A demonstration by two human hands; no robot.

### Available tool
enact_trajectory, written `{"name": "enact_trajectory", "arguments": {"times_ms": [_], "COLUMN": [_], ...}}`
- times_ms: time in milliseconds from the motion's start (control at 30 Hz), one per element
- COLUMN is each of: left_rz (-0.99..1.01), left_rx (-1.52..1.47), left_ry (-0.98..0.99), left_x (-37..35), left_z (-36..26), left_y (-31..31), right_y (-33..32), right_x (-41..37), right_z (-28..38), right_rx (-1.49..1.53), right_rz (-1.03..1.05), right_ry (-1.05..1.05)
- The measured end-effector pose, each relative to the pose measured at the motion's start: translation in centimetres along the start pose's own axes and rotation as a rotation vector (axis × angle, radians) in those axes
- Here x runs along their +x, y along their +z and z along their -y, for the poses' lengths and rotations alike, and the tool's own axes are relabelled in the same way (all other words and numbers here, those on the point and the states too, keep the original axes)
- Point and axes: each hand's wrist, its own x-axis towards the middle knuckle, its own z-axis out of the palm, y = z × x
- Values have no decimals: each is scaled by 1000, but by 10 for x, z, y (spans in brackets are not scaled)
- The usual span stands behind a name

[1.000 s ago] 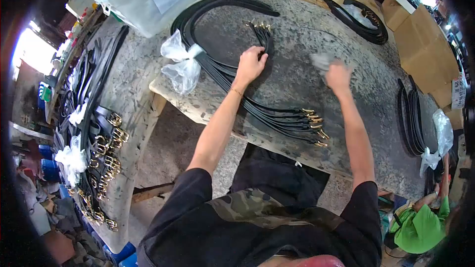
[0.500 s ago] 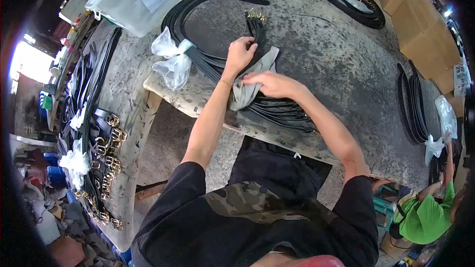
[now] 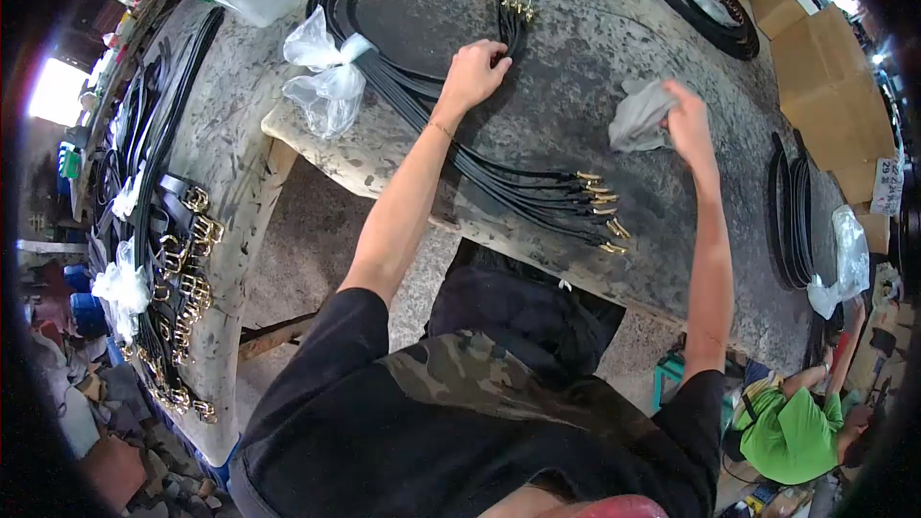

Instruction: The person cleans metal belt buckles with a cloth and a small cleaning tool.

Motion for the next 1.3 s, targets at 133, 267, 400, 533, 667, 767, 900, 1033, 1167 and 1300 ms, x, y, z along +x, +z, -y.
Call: {"name": "enact_trajectory", "arguments": {"times_ms": [133, 267, 400, 533, 667, 767, 900, 1033, 1167, 1300], "left_rz": [9, 43, 45, 27, 55, 61, 67, 53, 76, 54], "left_rx": [-3, 33, -25, 8, 59, 66, 53, 83, 54, 53], "left_ry": [44, 40, 42, 62, 55, 88, 51, 87, 10, 66], "left_x": [1, 2, -1, -2, 0, 2, 0, 0, 0, -1], "left_z": [10, 9, 8, 6, 7, 9, 5, 6, 4, 2], "left_y": [4, 1, 0, 2, 2, 4, 1, 2, 3, 0], "right_y": [51, 152, 164, 107, 55, 23, -34, -68, -81, -39], "right_x": [3, 0, -13, -27, -31, -23, 7, 16, -23, -1], "right_z": [64, 99, 95, 54, 9, -4, 27, 71, 112, -4], "right_rx": [290, 437, 493, 80, -179, -7, 1123, 706, 1395, 554], "right_rz": [297, 545, 616, 569, 212, -3, -116, 194, -116, 4], "right_ry": [-179, -289, -327, -546, -329, 60, 105, -7, -73, -49]}}
